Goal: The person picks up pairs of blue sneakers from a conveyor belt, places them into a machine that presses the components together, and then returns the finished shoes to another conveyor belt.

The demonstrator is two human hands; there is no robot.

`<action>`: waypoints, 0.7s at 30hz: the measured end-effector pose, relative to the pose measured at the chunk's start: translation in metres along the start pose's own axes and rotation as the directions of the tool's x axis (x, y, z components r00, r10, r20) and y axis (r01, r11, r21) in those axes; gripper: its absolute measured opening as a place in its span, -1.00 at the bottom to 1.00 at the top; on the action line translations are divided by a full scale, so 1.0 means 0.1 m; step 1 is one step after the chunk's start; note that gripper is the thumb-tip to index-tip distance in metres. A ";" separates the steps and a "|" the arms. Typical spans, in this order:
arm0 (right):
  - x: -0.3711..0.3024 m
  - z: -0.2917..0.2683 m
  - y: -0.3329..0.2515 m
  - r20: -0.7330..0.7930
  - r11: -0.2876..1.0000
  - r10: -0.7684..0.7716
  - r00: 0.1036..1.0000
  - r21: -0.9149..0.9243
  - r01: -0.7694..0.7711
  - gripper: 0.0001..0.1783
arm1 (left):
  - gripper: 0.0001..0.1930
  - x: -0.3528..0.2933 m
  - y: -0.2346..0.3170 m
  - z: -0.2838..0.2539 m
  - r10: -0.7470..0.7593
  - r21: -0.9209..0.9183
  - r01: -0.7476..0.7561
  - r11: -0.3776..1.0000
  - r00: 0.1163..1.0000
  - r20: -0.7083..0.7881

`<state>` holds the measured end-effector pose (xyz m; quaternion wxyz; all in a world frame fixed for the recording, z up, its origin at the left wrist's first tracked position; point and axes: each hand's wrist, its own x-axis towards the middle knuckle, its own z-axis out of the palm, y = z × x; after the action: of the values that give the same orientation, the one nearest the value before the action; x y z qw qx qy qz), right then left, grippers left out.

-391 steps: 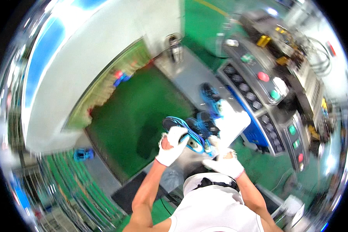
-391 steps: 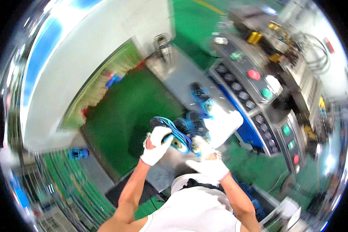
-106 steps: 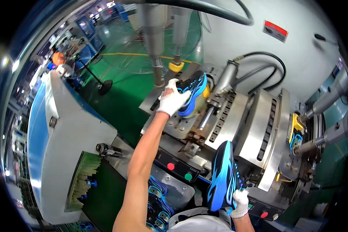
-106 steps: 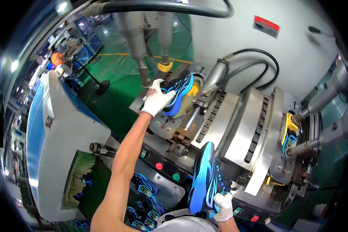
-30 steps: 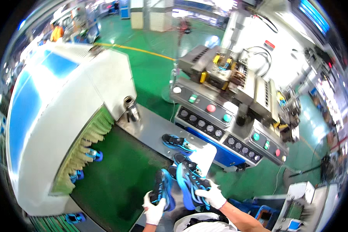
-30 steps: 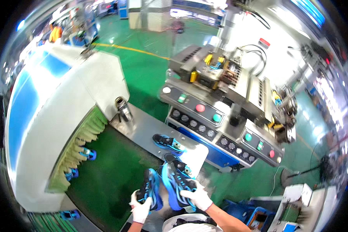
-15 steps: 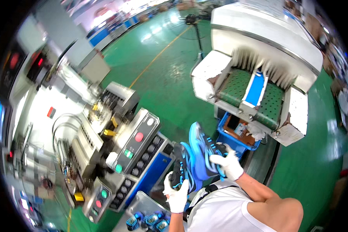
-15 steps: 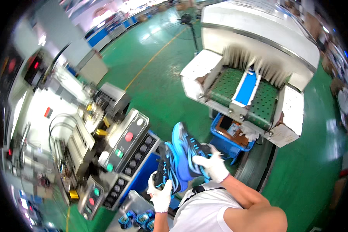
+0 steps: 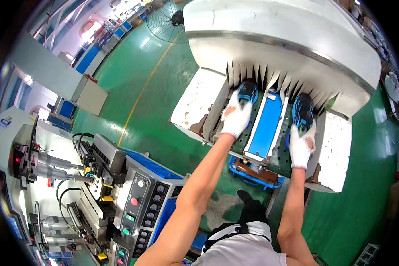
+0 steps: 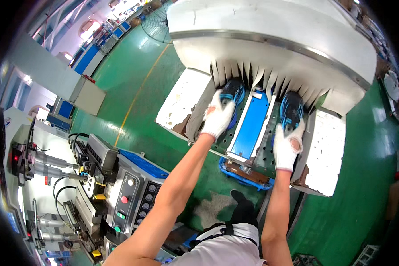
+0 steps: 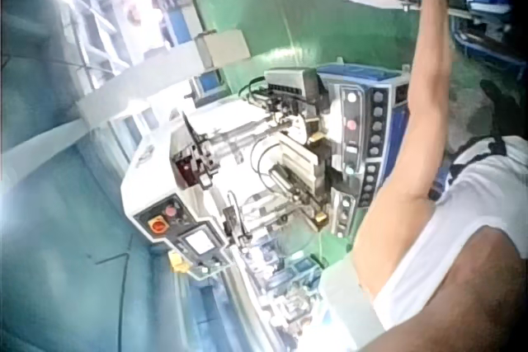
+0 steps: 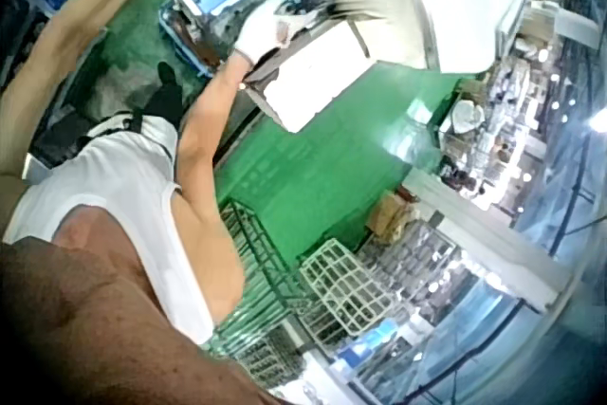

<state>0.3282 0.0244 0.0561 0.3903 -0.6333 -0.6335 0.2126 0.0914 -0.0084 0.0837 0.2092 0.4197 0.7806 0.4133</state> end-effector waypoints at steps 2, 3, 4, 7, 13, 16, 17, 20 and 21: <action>0.27 0.09 -0.20 0.080 0.991 0.108 0.991 -0.090 -0.101 -0.06 | -0.24 0.22 0.01 0.02 -0.035 0.029 0.037 0.999 0.997 -0.073; 0.42 0.22 -0.13 0.018 0.992 0.031 0.999 -0.123 -0.029 -0.07 | -0.24 0.21 0.02 0.00 0.003 -0.105 -0.007 0.994 0.999 -0.034; 0.49 0.29 -0.15 -0.006 0.980 0.012 1.000 -0.198 -0.013 -0.09 | -0.23 0.17 -0.03 -0.06 0.040 -0.230 -0.045 0.972 0.999 -0.028; 0.06 0.19 -0.41 -0.107 0.941 -0.339 0.935 -0.030 0.337 -0.26 | -0.29 -0.60 -0.51 -0.07 0.231 -0.005 -0.239 0.971 0.944 -0.236; -1.85 0.92 -0.16 0.777 0.861 -0.464 0.426 0.509 0.008 -0.34 | -0.56 -3.56 -1.70 -0.77 -0.484 0.080 0.478 0.874 0.872 0.071; -3.00 1.27 0.19 0.908 0.961 -0.265 -0.324 0.277 -0.009 -0.32 | -0.61 -5.87 -2.24 -1.03 -0.735 0.073 0.821 0.567 0.543 -0.406; -3.34 1.18 0.19 0.859 0.948 -0.298 -0.416 0.318 -0.022 -0.33 | -0.66 -6.73 -2.28 -1.02 -0.824 -0.147 0.900 0.410 0.296 -0.482; -4.08 1.04 -0.09 0.683 0.900 -0.219 -0.696 0.418 0.127 -0.32 | -0.69 -8.92 -1.92 -0.59 -0.612 -0.772 0.614 0.162 -0.551 -0.567; -4.34 0.94 -0.23 0.651 0.821 -0.170 -0.740 0.509 0.259 -0.31 | -0.70 -9.42 -1.71 -0.35 -0.529 -0.868 0.485 0.106 -0.712 -0.463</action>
<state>0.1955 -0.3771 -0.0812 -0.3719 0.1390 -0.7670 0.5040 0.5128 -0.8572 -0.0560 -0.1367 -0.6304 0.7033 0.2989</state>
